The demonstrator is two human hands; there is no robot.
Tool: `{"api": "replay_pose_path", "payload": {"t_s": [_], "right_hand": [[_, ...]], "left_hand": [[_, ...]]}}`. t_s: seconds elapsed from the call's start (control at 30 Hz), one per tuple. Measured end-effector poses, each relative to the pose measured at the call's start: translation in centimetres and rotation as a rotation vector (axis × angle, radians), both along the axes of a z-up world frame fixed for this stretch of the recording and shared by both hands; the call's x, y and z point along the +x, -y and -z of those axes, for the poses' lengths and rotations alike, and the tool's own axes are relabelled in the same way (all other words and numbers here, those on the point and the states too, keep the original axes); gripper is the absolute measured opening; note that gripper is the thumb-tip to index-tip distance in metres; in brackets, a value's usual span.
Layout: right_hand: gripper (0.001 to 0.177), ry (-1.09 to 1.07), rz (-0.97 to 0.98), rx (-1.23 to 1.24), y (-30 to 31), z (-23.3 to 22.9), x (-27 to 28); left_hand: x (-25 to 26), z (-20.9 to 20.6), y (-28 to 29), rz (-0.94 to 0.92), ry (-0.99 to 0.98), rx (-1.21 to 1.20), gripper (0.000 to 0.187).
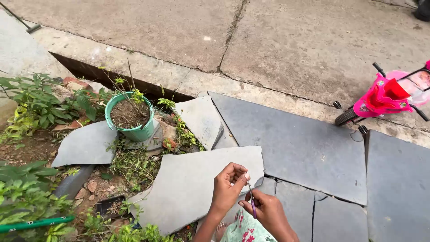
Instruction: Pruning and cutting various green plants and small branches using a pair of scissors in an outdoor garden.
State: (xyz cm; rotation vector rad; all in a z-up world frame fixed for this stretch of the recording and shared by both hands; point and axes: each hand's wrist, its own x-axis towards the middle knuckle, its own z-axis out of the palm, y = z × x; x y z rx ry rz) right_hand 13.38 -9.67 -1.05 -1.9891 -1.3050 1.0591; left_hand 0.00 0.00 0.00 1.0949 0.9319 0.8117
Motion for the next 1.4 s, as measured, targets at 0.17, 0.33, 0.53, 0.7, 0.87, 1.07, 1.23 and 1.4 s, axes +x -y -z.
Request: {"api": "replay_pose_path", "payload": {"t_s": [0.17,0.33,0.53,0.7,0.87,1.07,1.23,1.4], "right_hand": [[0.044,0.113,-0.112,-0.01,-7.2,4.3,5.4],[0.04,0.051,-0.178,0.161,-17.0,5.8,11.3],[0.039,0.098,-0.24,0.163,-27.6,2.7,20.5],[0.038,0.109,-0.283,0.187,-34.7,0.9,25.6],[0.037,0.086,-0.282,0.115,-40.2,2.1,27.4],[0.036,-0.02,-0.287,0.113,-47.5,7.1,30.1],[0.035,0.08,-0.319,0.168,-57.7,15.7,34.1],[0.037,0.229,-0.33,0.216,-71.5,15.9,34.9]], "left_hand": [[4.2,0.6,-6.4,-0.045,-0.206,0.103,0.009],[9.6,1.8,-15.8,-0.084,-0.174,-0.008,0.011],[17.2,0.1,-25.9,-0.018,-0.144,0.007,0.013],[21.8,-1.4,-32.2,-0.019,-0.088,-0.016,0.012],[23.6,-0.6,-37.4,-0.066,-0.09,-0.032,0.011],[26.3,3.9,-44.2,-0.072,-0.087,-0.017,0.012],[29.2,5.6,-53.7,-0.097,-0.017,-0.032,0.016],[30.3,7.9,-64.9,-0.142,-0.087,0.158,0.02]]}}
